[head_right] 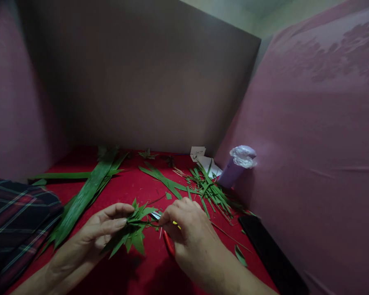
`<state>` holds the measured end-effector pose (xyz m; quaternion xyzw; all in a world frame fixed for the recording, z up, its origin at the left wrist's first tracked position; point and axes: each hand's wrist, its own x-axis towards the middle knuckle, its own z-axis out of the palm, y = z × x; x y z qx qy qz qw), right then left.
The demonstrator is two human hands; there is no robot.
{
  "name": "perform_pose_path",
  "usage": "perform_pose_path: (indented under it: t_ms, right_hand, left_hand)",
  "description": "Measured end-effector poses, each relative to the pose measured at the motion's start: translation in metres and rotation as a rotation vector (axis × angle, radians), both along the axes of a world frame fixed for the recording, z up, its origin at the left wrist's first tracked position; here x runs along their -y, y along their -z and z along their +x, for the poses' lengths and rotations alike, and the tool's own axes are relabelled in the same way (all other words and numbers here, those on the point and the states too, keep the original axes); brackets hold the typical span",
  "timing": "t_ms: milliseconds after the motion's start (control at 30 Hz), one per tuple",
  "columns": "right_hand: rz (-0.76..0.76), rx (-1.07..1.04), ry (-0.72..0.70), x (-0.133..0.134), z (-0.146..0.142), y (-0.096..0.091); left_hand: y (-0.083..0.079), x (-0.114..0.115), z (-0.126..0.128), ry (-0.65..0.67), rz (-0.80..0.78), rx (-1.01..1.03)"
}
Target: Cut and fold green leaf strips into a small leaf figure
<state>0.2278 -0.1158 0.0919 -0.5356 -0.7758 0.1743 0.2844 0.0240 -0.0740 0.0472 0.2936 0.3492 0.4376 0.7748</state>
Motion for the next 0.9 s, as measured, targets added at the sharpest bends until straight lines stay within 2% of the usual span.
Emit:
perform_pose_path:
  t_ms: [167,333,467,567,667,733,867,900]
  right_hand:
    - [-0.048,-0.179,0.059,0.0,0.007,0.002]
    - [-0.232,-0.625,0.092,-0.006,0.002,0.001]
    - [-0.273,-0.877,0.061,-0.011,-0.008,-0.002]
    - [-0.262,-0.958,0.047,-0.012,-0.014,-0.003]
    - [-0.248,-1.004,0.039,-0.013,-0.021,-0.004]
    - [-0.256,-1.04,0.021,-0.015,-0.025,-0.004]
    - [-0.266,-1.059,-0.017,-0.018,-0.035,-0.005]
    - [-0.262,-1.061,-0.022,-0.018,-0.036,-0.005]
  left_hand:
    - [0.003,-0.004,0.0,-0.005,-0.033,0.01]
    - [0.01,-0.005,0.0,0.017,0.043,-0.076]
    - [0.019,-0.008,0.003,0.002,0.269,-0.403]
    - [0.024,-0.012,0.004,-0.063,0.526,-0.711]
    - [0.024,-0.012,0.001,-0.154,0.722,-0.905]
    - [0.022,-0.008,0.0,-0.141,0.778,-0.938]
    - [0.018,0.003,0.002,0.004,0.913,-0.855]
    - [0.018,0.005,0.003,-0.004,0.952,-0.872]
